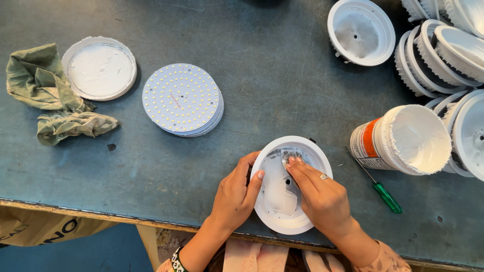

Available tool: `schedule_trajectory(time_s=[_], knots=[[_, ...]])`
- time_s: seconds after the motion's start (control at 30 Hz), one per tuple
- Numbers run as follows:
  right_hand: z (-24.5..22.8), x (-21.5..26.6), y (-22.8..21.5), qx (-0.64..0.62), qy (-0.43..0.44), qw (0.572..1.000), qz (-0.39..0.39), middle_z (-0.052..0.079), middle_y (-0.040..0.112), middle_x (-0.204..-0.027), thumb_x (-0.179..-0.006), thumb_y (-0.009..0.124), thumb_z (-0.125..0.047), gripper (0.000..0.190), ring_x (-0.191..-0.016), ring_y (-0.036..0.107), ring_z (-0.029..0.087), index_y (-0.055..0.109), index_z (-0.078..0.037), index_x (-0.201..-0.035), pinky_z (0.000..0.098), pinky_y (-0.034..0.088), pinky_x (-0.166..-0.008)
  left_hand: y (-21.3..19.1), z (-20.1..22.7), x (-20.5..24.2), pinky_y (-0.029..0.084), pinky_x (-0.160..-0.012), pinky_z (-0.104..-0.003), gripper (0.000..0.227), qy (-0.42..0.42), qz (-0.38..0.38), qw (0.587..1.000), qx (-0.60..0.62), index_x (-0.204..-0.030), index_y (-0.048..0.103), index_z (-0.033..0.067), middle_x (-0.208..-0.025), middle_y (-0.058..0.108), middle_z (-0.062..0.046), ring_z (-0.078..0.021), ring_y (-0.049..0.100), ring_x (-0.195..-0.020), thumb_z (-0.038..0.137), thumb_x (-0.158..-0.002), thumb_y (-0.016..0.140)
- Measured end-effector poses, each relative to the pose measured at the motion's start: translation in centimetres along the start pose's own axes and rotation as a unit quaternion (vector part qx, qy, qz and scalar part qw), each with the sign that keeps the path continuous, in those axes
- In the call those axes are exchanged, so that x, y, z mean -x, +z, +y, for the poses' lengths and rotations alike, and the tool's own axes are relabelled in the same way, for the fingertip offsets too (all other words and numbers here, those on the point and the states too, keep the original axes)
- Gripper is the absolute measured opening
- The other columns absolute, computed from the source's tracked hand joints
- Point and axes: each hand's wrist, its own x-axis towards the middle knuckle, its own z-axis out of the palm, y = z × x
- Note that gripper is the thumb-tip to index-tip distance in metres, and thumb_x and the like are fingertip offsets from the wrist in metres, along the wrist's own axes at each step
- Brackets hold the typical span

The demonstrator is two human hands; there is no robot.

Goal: The person applies a white compound to the interior of circular plastic housings and the back of LED light panels using a small spatula. The person repeatedly scoops compound from a container and spreads it evenly across the surfaces, then stacks the treated items.

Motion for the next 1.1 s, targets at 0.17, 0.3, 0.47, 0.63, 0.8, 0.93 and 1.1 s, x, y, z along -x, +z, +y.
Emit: schedule_trajectory(time_s=[0.17,0.3,0.47,0.63,0.8,0.93,1.1], knots=[[-0.8,1.3,-0.8,-0.024,0.019,0.999,-0.028,0.016,0.075,-0.115,-0.074,0.066,0.012,0.043,-0.105,0.074,0.028,0.071,0.001,-0.115,0.0339,0.06,-0.086,0.2,0.3,-0.1,0.058,-0.073,-0.035,0.033,-0.015,0.008,1.0,-0.014,-0.132,0.057,0.0064,-0.107,0.077,-0.014,-0.0243,0.077,-0.083,0.023,-0.104,0.053],[0.2,1.9,-3.3,-0.086,0.031,0.995,-0.036,0.013,0.077,-0.114,-0.07,0.061,0.017,0.048,-0.106,0.076,0.028,0.07,-0.001,-0.114,0.0347,0.061,-0.09,0.2,0.3,-0.2,0.058,-0.074,-0.036,0.033,-0.04,0.003,0.999,-0.009,-0.131,0.057,0.0073,-0.102,0.077,-0.014,-0.0244,0.076,-0.083,0.023,-0.103,0.052],[1.9,1.9,-7.5,-0.118,0.195,0.972,0.064,0.011,0.077,-0.114,-0.085,0.06,0.02,0.043,-0.1,0.075,0.017,0.072,-0.003,-0.119,0.0294,0.061,-0.089,0.0,0.2,-0.1,0.057,-0.079,-0.037,0.033,-0.04,0.015,0.999,-0.002,-0.132,0.057,0.0069,-0.103,0.077,-0.015,-0.0256,0.077,-0.091,0.022,-0.103,0.052],[5.6,2.2,-13.8,-0.013,0.397,0.906,0.145,0.018,0.072,-0.092,-0.095,0.07,0.0,0.023,-0.072,0.055,0.022,0.077,0.001,-0.117,0.0318,0.038,-0.064,-0.1,0.1,-0.2,0.057,-0.078,-0.036,0.035,-0.04,0.019,0.999,-0.023,-0.131,0.057,0.0064,-0.102,0.076,-0.015,-0.0256,0.077,-0.089,0.022,-0.101,0.053],[11.7,1.7,-16.0,-0.002,0.279,0.96,0.02,0.008,0.077,-0.095,-0.099,0.072,-0.01,0.018,-0.079,0.07,0.011,0.076,-0.002,-0.114,0.0243,0.053,-0.07,0.1,-0.2,0.0,0.058,-0.078,-0.035,0.035,-0.075,0.016,0.997,-0.033,-0.13,0.058,0.0064,-0.1,0.078,-0.013,-0.0236,0.077,-0.088,0.024,-0.1,0.052],[15.1,1.2,-15.0,0.046,0.419,0.893,-0.158,0.015,0.071,-0.077,-0.096,0.072,-0.017,0.026,-0.063,0.059,0.03,0.081,-0.006,-0.118,0.0397,0.047,-0.058,0.2,-0.4,0.2,0.057,-0.08,-0.034,0.036,-0.068,0.022,0.997,-0.027,-0.13,0.058,0.0055,-0.105,0.078,-0.013,-0.0218,0.077,-0.092,0.026,-0.101,0.051],[18.4,0.8,-14.2,-0.088,0.395,0.881,-0.246,0.006,0.081,-0.089,-0.089,0.071,-0.023,0.027,-0.081,0.072,0.013,0.08,-0.009,-0.11,0.0318,0.055,-0.078,0.3,-0.7,0.1,0.058,-0.08,-0.034,0.037,-0.096,0.015,0.995,-0.036,-0.131,0.057,0.0062,-0.106,0.077,-0.012,-0.0208,0.077,-0.094,0.027,-0.102,0.049]])
